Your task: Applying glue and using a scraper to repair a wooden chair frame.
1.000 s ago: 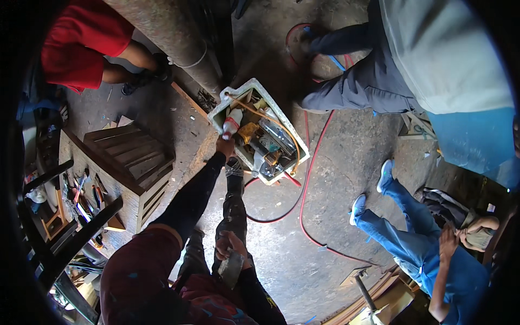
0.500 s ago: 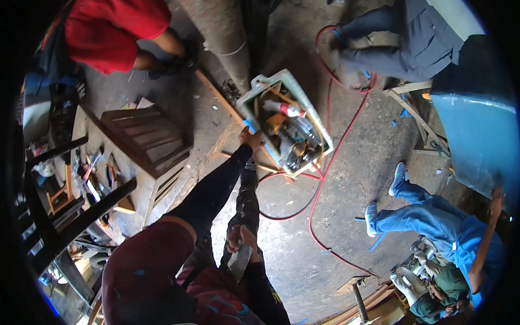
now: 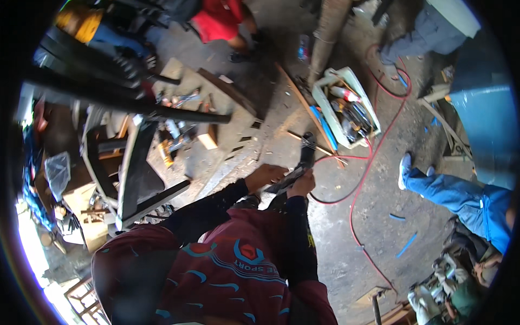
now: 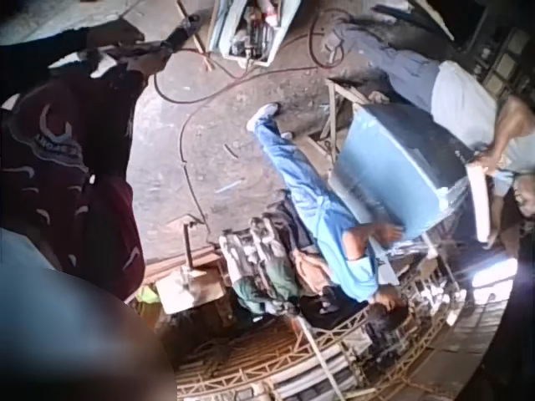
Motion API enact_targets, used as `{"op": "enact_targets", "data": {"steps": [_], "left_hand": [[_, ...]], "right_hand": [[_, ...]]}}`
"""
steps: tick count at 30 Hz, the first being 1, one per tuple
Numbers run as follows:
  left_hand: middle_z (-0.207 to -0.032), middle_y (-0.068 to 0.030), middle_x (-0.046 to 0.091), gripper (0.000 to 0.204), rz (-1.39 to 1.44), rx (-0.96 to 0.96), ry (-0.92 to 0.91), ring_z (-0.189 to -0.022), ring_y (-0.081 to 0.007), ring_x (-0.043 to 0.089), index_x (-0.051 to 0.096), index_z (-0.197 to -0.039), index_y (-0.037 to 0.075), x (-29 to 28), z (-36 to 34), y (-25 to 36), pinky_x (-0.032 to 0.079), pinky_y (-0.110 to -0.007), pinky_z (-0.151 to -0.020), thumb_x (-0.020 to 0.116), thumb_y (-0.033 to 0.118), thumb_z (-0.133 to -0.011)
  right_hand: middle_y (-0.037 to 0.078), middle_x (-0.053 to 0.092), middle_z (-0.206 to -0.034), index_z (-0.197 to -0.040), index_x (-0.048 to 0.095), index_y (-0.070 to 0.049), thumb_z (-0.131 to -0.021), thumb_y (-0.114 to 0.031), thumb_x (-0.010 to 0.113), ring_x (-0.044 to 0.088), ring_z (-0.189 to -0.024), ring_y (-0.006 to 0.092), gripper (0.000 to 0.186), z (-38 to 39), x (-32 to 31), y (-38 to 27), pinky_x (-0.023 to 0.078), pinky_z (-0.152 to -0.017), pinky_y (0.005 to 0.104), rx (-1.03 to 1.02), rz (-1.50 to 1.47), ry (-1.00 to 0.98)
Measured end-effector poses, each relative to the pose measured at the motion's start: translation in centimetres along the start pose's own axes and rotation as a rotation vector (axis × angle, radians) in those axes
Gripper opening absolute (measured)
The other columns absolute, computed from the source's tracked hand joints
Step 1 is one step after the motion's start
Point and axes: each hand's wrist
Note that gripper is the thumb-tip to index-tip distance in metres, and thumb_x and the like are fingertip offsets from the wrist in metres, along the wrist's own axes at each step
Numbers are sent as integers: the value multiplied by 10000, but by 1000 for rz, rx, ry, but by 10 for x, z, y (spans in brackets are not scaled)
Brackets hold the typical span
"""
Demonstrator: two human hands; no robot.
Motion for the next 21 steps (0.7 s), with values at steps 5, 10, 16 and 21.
{"op": "enact_targets", "data": {"steps": [5, 10, 16, 21], "left_hand": [[-744, -111, 692, 274, -708, 488, 432, -721, -135, 635, 684, -936, -18, -19, 133, 16, 508, -387, -654, 721, 250, -894], [-693, -18, 627, 171, -42, 723, 436, -696, -48, 504, 665, -897, -47, -56, 231, 53, 458, -305, -600, 708, 117, -921], [-988, -119, 744, 281, -691, 1159, 933, -846, -263, 720, 693, -1102, 1, -95, 342, 90, 569, -350, -751, 767, 133, -865], [-1252, -192, 650, 502, -1051, 969, 1348, -1187, -382, 603, 627, -1284, 48, -147, 399, 83, 521, -436, -969, 760, 172, -815]], "right_hand": [[58, 617, -898, -1060, 651, -10, -1047, -456, 493, 586, -807, 162, 474, 120, 81, -32, 491, -716, 323, -158, 206, -297], [45, 709, -1017, -1154, 676, -5, -997, -331, 632, 656, -910, 131, 364, 254, 112, -82, 506, -841, 294, -355, 347, -1020], [102, 739, -935, -1067, 704, 14, -981, -217, 653, 692, -838, 187, 252, 361, 164, -137, 529, -728, 327, -844, 713, -1097], [255, 652, -978, -1215, 581, 19, -838, 4, 604, 627, -916, 451, 378, 404, 241, -162, 510, -810, 484, -1728, 1240, -999]]}}
Point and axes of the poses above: each hand's wrist, its own z-axis away from the middle knuckle, its own x-axis out of the palm, y = z × x
